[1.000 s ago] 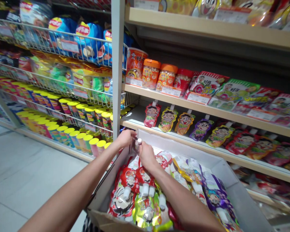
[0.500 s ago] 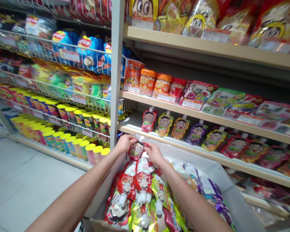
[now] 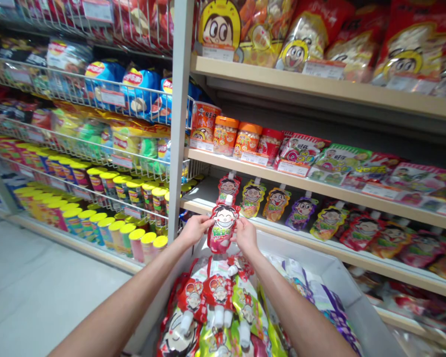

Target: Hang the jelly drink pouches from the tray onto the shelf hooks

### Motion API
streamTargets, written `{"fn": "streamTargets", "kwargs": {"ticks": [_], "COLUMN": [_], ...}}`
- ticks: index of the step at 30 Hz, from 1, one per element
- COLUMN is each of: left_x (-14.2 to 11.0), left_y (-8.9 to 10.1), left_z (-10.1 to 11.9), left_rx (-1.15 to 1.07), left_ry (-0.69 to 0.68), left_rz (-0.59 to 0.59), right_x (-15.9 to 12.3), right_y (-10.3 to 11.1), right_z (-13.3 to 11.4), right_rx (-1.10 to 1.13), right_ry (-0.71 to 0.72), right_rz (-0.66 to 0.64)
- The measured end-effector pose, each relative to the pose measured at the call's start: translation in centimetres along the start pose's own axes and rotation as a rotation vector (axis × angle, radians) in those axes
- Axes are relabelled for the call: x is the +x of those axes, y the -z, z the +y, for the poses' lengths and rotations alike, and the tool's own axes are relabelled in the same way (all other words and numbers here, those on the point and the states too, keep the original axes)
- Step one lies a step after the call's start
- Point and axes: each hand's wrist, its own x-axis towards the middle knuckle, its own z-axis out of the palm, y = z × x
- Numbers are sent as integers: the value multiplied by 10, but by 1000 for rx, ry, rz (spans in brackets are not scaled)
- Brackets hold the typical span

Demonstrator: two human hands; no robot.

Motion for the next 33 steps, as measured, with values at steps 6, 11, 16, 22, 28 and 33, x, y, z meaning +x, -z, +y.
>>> {"fn": "streamTargets", "kwargs": {"ticks": [6,11,16,22,28,33], "left_x": [4,25,58,89,108,122], "left_y": [-4,-1,0,-7,-15,-19], "left_z": [-5,14,25,16,7,-1], "left_rx": [-111,-280,-317,-318,-290,-270], "left_ry": [105,128,114,163,238,241], "left_rz": [56,115,148,182,250,244], "right_x": [-1,14,42,70,96,111], "right_y": [1,-7,-11,-16,-24,-28], "right_z": [-10,-14,-32,-25,3,17], "right_rx": [105,55,33,-109,-248,-283], "right_ry": [-19,-23,13,55,116,94], "right_rz": [-85,-49,60,182,278,274]}}
